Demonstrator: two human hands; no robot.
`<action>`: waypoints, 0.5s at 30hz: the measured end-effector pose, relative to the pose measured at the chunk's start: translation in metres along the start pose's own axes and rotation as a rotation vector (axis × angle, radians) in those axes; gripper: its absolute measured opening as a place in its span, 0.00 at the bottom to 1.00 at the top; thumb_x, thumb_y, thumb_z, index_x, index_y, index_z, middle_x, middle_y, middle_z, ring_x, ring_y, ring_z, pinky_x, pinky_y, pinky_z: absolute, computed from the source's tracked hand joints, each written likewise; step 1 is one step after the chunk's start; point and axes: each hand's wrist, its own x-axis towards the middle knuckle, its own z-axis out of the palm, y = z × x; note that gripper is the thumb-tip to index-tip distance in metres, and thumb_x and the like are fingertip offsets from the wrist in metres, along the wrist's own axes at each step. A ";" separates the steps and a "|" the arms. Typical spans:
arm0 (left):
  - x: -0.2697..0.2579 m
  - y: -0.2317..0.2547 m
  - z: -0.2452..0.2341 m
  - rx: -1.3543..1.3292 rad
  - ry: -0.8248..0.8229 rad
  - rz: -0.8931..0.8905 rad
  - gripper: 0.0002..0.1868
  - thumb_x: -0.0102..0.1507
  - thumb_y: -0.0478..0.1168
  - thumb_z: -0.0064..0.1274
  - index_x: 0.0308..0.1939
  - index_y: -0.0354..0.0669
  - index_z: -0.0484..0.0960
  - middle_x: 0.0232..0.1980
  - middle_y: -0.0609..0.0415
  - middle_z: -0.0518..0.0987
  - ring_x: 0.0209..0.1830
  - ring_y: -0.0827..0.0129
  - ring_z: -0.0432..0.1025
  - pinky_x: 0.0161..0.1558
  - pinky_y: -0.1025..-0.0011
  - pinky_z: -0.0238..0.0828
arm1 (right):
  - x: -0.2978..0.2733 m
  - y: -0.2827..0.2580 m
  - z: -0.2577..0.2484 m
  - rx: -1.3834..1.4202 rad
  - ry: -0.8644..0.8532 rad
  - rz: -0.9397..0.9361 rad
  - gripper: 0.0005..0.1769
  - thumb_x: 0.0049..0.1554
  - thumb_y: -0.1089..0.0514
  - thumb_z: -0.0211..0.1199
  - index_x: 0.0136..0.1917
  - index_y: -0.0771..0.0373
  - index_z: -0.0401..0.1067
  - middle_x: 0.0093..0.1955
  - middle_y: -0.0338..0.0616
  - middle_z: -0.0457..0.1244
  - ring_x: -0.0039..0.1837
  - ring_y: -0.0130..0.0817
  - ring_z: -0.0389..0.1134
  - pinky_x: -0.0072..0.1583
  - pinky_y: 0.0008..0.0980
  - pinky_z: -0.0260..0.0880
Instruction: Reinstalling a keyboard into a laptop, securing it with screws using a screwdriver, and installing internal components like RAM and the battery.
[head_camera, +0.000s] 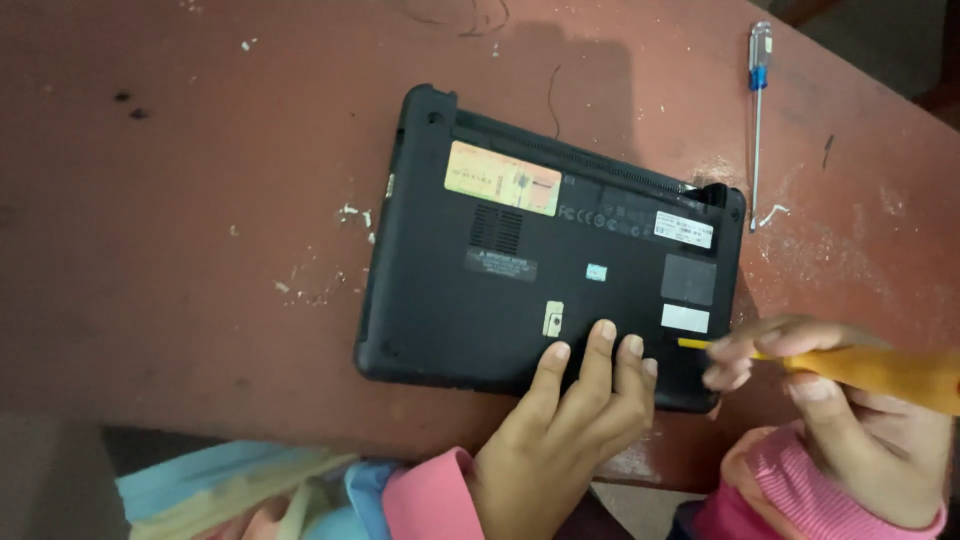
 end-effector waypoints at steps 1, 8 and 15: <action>-0.001 0.000 -0.001 0.003 0.003 -0.007 0.18 0.74 0.48 0.40 0.67 0.53 0.61 0.66 0.64 0.64 0.71 0.71 0.60 0.70 0.66 0.55 | -0.001 -0.001 0.004 -0.003 -0.006 -0.005 0.12 0.63 0.57 0.44 0.57 0.63 0.64 0.53 0.54 0.68 0.47 0.41 0.77 0.53 0.36 0.84; -0.004 -0.001 -0.004 0.021 -0.049 0.034 0.21 0.73 0.46 0.35 0.70 0.53 0.59 0.69 0.63 0.62 0.73 0.67 0.56 0.72 0.65 0.53 | 0.013 -0.015 0.031 -0.068 0.227 -0.022 0.06 0.57 0.64 0.54 0.46 0.59 0.59 0.45 0.59 0.66 0.34 0.38 0.75 0.38 0.30 0.84; -0.006 -0.004 -0.005 0.026 -0.069 0.067 0.23 0.72 0.47 0.33 0.71 0.54 0.58 0.70 0.62 0.61 0.74 0.65 0.55 0.73 0.63 0.50 | 0.020 -0.013 0.040 0.064 0.230 -0.163 0.05 0.65 0.60 0.47 0.54 0.56 0.54 0.34 0.46 0.60 0.34 0.32 0.69 0.38 0.24 0.78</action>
